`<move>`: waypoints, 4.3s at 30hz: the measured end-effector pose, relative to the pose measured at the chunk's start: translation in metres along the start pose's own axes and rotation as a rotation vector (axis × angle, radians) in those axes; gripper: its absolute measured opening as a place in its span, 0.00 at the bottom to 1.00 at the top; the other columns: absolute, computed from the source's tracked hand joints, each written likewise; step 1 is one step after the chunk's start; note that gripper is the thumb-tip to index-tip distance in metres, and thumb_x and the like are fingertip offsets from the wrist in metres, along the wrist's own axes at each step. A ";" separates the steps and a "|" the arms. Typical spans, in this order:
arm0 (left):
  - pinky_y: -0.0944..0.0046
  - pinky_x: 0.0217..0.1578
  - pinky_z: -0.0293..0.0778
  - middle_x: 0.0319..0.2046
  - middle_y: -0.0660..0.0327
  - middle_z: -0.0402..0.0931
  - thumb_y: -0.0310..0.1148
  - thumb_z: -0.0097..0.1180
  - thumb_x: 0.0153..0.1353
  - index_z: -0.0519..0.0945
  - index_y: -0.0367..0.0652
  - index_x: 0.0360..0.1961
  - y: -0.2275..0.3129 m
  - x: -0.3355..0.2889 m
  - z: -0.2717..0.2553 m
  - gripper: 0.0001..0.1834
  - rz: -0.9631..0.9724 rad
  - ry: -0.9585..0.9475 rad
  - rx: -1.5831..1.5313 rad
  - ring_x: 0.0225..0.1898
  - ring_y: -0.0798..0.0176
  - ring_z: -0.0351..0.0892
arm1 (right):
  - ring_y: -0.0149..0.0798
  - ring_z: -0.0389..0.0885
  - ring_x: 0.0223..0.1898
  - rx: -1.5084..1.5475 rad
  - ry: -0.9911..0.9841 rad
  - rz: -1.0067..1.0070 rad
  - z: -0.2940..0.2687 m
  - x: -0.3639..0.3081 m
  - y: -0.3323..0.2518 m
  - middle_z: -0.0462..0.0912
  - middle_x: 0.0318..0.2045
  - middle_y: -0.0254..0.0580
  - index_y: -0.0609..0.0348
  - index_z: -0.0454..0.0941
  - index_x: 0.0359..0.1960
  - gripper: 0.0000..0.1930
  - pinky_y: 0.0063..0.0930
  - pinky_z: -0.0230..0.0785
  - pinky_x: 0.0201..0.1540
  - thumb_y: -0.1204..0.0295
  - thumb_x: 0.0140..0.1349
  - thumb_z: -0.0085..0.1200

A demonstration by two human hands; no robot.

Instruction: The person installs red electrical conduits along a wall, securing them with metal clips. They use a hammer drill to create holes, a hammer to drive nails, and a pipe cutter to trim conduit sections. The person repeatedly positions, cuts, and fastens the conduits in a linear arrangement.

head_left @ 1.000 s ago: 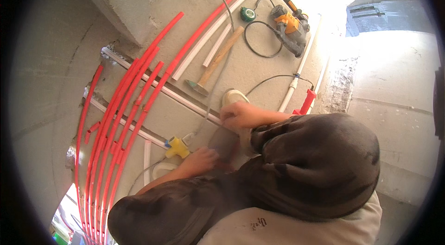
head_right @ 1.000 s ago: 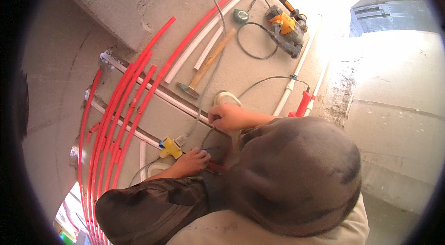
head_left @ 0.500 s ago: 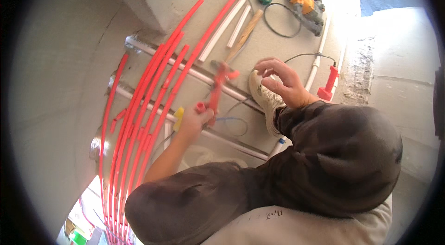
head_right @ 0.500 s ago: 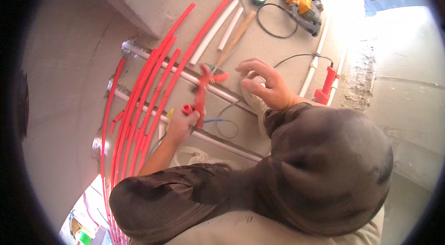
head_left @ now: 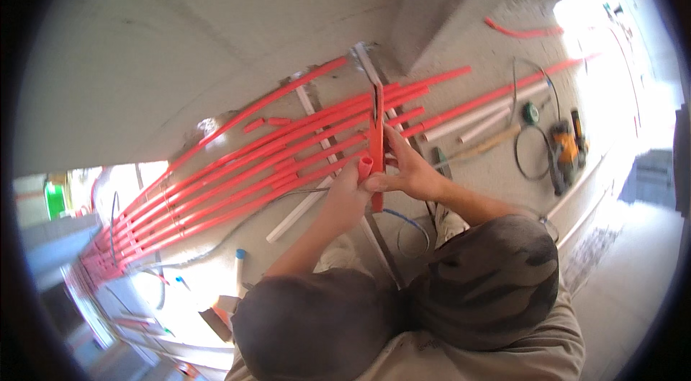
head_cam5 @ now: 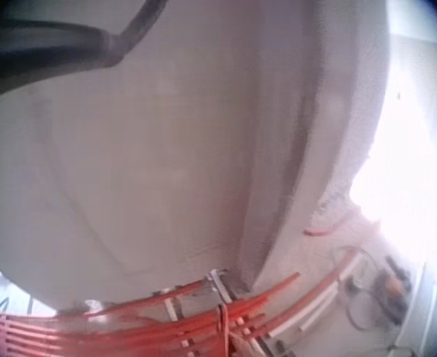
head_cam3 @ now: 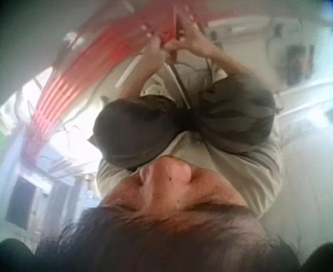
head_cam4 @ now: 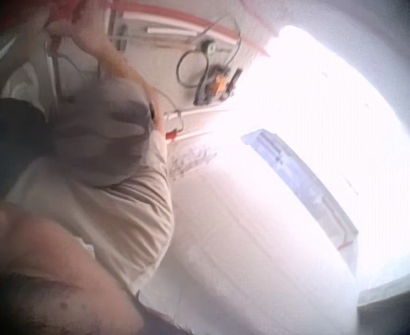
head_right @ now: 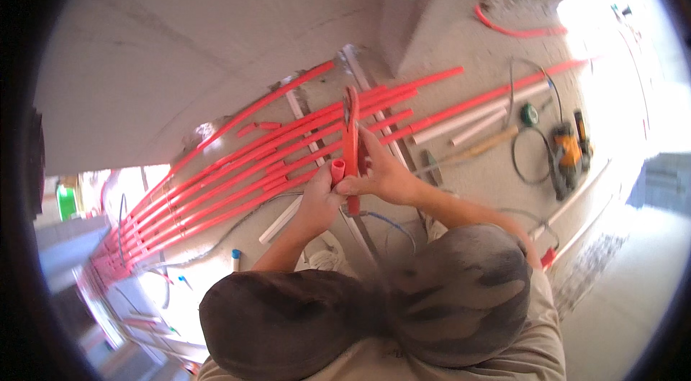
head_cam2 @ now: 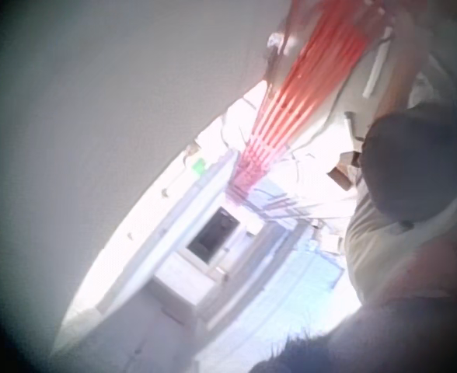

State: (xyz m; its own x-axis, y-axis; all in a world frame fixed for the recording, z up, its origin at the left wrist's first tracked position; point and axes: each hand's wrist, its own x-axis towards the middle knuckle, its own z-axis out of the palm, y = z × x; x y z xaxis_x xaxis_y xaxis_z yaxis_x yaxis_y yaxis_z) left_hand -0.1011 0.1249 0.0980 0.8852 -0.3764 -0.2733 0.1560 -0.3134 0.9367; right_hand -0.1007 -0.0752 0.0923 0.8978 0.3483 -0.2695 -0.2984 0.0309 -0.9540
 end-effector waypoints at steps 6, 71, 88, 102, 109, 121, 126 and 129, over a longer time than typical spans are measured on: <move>0.64 0.31 0.73 0.31 0.64 0.76 0.31 0.56 0.73 0.76 0.41 0.46 0.000 -0.014 -0.032 0.07 -0.357 0.154 -0.244 0.29 0.70 0.75 | 0.28 0.76 0.41 0.397 -0.043 0.287 -0.009 0.008 0.039 0.80 0.49 0.35 0.56 0.54 0.82 0.39 0.25 0.69 0.41 0.66 0.73 0.56; 0.69 0.37 0.79 0.36 0.60 0.85 0.18 0.71 0.59 0.85 0.31 0.45 -0.013 0.029 0.012 0.13 -0.040 0.412 -0.369 0.35 0.73 0.84 | 0.48 0.83 0.47 -0.131 -0.026 0.163 -0.005 -0.019 0.048 0.80 0.44 0.49 0.64 0.73 0.56 0.25 0.41 0.74 0.50 0.68 0.60 0.67; 0.59 0.38 0.82 0.32 0.52 0.87 0.20 0.61 0.59 0.86 0.30 0.42 -0.015 0.238 0.138 0.10 0.123 -0.007 0.304 0.34 0.61 0.87 | 0.35 0.75 0.19 0.654 0.382 0.571 -0.137 0.001 0.081 0.75 0.23 0.38 0.57 0.77 0.34 0.18 0.34 0.69 0.22 0.55 0.70 0.64; 0.65 0.46 0.84 0.40 0.55 0.86 0.15 0.62 0.65 0.83 0.30 0.48 0.028 0.160 0.093 0.11 -0.058 0.264 -0.482 0.42 0.66 0.86 | 0.55 0.79 0.65 -0.129 0.298 0.065 -0.110 -0.027 0.048 0.81 0.59 0.63 0.72 0.61 0.75 0.41 0.42 0.68 0.69 0.68 0.64 0.66; 0.65 0.43 0.85 0.44 0.57 0.86 0.11 0.62 0.61 0.85 0.29 0.45 0.028 0.139 0.101 0.11 0.115 0.324 -0.325 0.41 0.66 0.87 | 0.65 0.70 0.70 -0.251 0.310 0.149 -0.098 -0.027 0.024 0.71 0.66 0.71 0.70 0.55 0.78 0.46 0.47 0.64 0.72 0.67 0.63 0.67; 0.60 0.41 0.83 0.44 0.51 0.86 0.19 0.65 0.60 0.86 0.29 0.44 0.032 0.163 0.105 0.10 0.137 0.175 0.042 0.39 0.58 0.88 | 0.32 0.81 0.29 0.227 0.251 0.244 -0.106 -0.013 0.048 0.78 0.29 0.33 0.59 0.77 0.45 0.13 0.33 0.75 0.31 0.67 0.66 0.68; 0.61 0.36 0.80 0.33 0.52 0.87 0.20 0.66 0.59 0.87 0.29 0.38 0.024 0.219 0.131 0.07 0.229 0.048 0.200 0.31 0.62 0.85 | 0.34 0.78 0.26 0.516 0.394 0.401 -0.122 -0.010 0.049 0.78 0.28 0.36 0.59 0.78 0.43 0.11 0.31 0.73 0.30 0.67 0.68 0.65; 0.60 0.35 0.80 0.27 0.54 0.86 0.22 0.67 0.57 0.88 0.31 0.34 0.015 0.246 0.144 0.05 0.034 -0.069 0.247 0.31 0.62 0.85 | 0.33 0.76 0.24 0.561 0.471 0.503 -0.132 -0.008 0.058 0.77 0.26 0.33 0.58 0.78 0.39 0.11 0.32 0.71 0.27 0.66 0.67 0.67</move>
State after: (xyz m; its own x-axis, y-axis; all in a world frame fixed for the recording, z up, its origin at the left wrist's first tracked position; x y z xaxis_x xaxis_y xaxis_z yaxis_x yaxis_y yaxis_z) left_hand 0.0557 -0.0977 0.0129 0.8546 -0.4468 -0.2647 0.0070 -0.4997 0.8662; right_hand -0.0824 -0.2000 0.0217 0.6205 0.0265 -0.7837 -0.6974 0.4757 -0.5361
